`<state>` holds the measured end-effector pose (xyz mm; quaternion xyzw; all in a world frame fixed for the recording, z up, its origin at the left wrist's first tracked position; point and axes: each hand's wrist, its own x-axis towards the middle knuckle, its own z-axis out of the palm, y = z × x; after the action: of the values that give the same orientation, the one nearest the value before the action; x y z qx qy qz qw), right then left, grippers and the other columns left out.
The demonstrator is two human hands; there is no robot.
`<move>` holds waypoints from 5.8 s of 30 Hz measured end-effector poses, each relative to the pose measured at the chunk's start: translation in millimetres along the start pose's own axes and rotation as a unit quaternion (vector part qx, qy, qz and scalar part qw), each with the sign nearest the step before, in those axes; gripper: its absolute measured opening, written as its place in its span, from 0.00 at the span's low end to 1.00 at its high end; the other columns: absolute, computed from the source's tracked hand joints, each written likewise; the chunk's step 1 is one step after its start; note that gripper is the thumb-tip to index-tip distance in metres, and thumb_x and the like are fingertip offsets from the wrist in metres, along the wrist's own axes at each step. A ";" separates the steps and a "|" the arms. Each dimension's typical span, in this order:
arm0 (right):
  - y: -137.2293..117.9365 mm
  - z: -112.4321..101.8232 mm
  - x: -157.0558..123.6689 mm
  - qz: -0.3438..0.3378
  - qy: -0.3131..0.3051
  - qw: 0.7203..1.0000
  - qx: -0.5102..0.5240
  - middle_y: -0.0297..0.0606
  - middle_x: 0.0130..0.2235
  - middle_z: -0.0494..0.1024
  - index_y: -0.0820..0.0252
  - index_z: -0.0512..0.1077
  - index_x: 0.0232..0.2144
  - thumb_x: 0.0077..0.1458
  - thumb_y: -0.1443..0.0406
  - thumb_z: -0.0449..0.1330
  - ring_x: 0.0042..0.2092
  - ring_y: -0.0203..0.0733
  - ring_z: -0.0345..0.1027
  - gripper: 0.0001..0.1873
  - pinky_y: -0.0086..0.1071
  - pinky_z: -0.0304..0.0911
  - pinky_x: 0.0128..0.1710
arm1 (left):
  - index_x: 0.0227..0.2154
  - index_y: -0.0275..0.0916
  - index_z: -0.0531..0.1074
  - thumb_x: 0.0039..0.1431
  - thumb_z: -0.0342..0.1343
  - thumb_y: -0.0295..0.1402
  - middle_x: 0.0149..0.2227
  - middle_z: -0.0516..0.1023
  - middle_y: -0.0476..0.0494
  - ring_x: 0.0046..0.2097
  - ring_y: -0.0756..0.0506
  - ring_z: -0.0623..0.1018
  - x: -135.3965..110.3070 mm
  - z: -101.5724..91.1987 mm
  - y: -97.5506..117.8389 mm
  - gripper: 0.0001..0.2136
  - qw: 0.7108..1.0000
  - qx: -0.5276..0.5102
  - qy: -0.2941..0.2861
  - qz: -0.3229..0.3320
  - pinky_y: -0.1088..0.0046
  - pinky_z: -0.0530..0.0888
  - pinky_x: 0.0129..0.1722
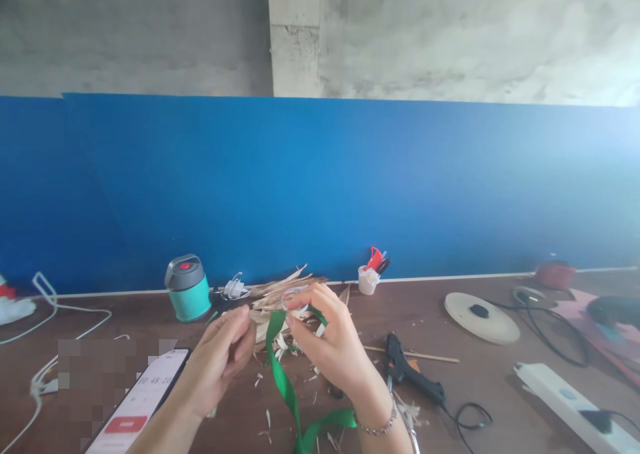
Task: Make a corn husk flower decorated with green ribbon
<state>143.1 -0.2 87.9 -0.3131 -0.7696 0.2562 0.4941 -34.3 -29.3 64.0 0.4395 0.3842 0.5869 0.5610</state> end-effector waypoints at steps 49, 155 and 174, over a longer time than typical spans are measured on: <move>-15.1 11.4 -6.9 0.224 -0.127 0.893 0.370 0.32 0.27 0.75 0.61 0.76 0.28 0.45 0.62 0.68 0.28 0.31 0.65 0.08 0.25 0.61 0.30 | 0.26 0.42 0.76 0.53 0.60 0.30 0.25 0.67 0.48 0.31 0.47 0.68 -13.7 0.7 10.1 0.03 0.970 0.095 -0.073 0.211 0.71 0.65 0.32; -28.3 14.9 -5.7 0.036 -0.014 0.998 0.042 0.35 0.28 0.77 0.58 0.76 0.26 0.53 0.67 0.59 0.33 0.40 0.68 0.07 0.32 0.62 0.35 | 0.25 0.40 0.78 0.42 0.68 0.35 0.28 0.75 0.47 0.31 0.48 0.72 -11.7 7.1 -2.0 0.07 0.994 -0.024 0.038 0.097 0.78 0.68 0.27; -18.8 6.3 -2.3 0.051 0.029 0.988 -0.142 0.34 0.29 0.74 0.57 0.71 0.26 0.48 0.71 0.55 0.33 0.42 0.67 0.06 0.35 0.61 0.35 | 0.24 0.41 0.65 0.63 0.42 0.35 0.25 0.69 0.47 0.30 0.45 0.69 -10.9 -1.1 9.4 0.13 0.896 0.291 0.138 0.306 0.71 0.64 0.33</move>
<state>133.7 -15.0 97.4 -0.4264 -0.7665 0.1597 0.4529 -38.6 -40.8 71.6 0.5932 0.4581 0.6466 0.1419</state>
